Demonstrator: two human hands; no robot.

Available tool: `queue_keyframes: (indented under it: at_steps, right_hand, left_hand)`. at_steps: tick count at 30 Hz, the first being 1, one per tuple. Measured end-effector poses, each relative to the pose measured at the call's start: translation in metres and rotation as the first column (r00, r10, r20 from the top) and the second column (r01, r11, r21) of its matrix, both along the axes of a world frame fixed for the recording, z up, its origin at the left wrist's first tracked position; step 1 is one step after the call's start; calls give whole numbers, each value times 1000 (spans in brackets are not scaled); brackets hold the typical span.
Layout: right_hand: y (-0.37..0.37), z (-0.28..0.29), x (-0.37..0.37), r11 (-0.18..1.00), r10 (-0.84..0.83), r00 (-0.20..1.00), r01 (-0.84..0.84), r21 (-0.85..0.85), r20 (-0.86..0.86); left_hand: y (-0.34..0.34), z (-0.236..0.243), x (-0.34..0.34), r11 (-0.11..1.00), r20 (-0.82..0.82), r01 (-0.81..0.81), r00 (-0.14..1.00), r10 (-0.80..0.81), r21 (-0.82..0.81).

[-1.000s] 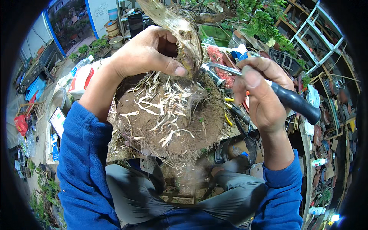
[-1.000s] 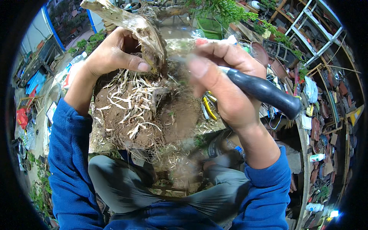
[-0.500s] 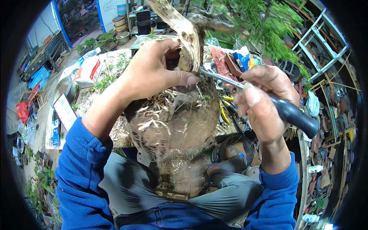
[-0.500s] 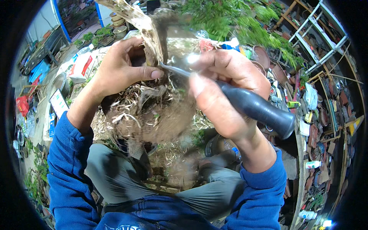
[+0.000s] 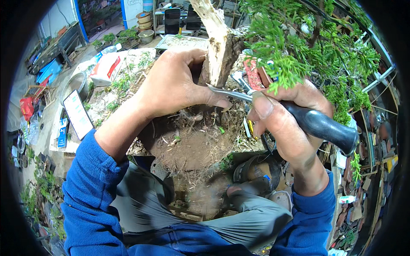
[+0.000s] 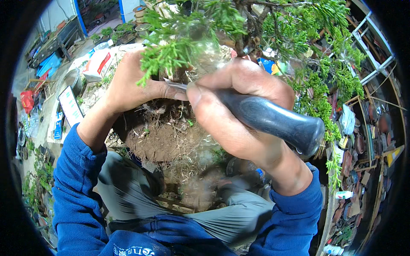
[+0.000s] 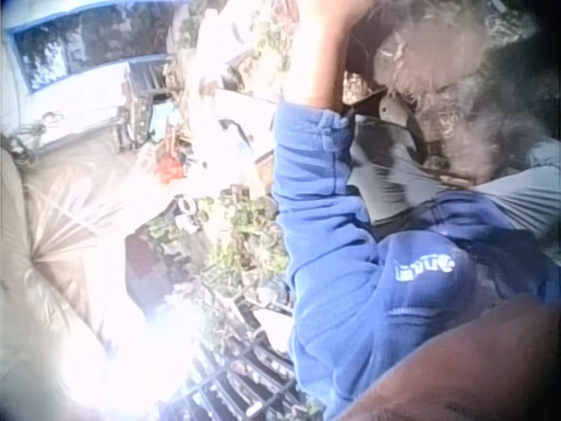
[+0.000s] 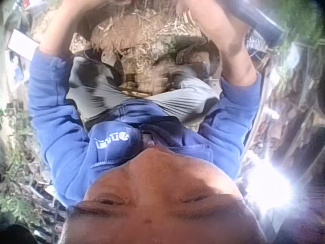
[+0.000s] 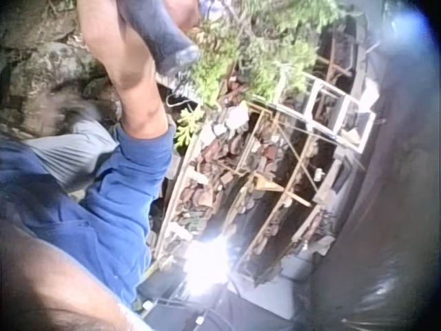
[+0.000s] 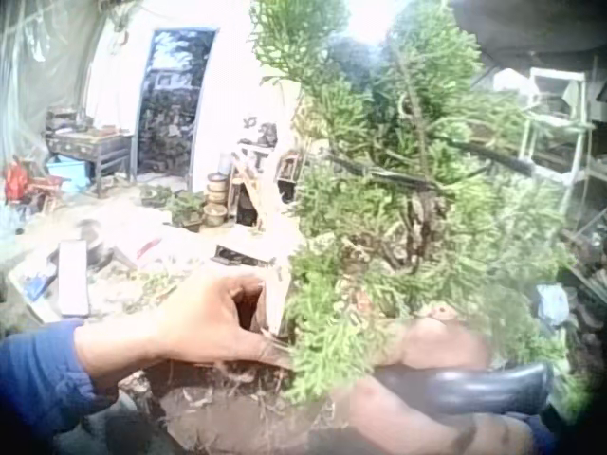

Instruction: The person uses a chisel and pliers to carve and shape the trunk and branches of a bonsai tree. They remove bark and wood to refine the tree's structure and then trim small branches with pliers.

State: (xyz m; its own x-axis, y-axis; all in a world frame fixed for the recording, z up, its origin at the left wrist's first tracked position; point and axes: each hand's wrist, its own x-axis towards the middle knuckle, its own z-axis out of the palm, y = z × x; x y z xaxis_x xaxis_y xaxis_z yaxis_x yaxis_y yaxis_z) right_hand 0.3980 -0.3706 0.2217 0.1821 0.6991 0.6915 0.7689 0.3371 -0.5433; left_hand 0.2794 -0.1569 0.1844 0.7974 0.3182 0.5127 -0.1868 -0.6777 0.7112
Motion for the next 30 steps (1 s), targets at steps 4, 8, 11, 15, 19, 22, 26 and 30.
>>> queue_keyframes:
  at_steps: [4,8,11,15,19,22,26,30]
  right_hand:
    - [1,2,-6,999,-19,994,15,-36,-106]
    - [0,2,-8,985,-141,987,133,-111,-71]
    - [1,1,-4,998,-46,998,48,-37,40]
    - [0,-8,1,995,-94,879,68,72,467]
    - [1,-24,1,992,-32,927,-15,124,373]
    - [-1,-34,0,985,-112,760,-1,174,640]
    - [1,-35,-3,983,-85,829,-21,182,553]
    - [-4,-20,-7,986,-166,940,155,59,299]
  left_hand:
    - [2,3,-1,998,-1,66,998,-66,-23]
    - [3,2,2,990,2,112,994,-112,-88]
    - [3,1,4,982,25,136,991,-134,-128]
    - [4,2,1,983,-1,129,992,-130,-129]
    - [4,0,0,987,11,96,995,-96,-132]
    - [7,-4,4,978,17,108,994,-107,-178]
    - [7,-9,9,969,27,119,993,-116,-215]
    - [5,-4,7,995,52,95,994,-93,-39]
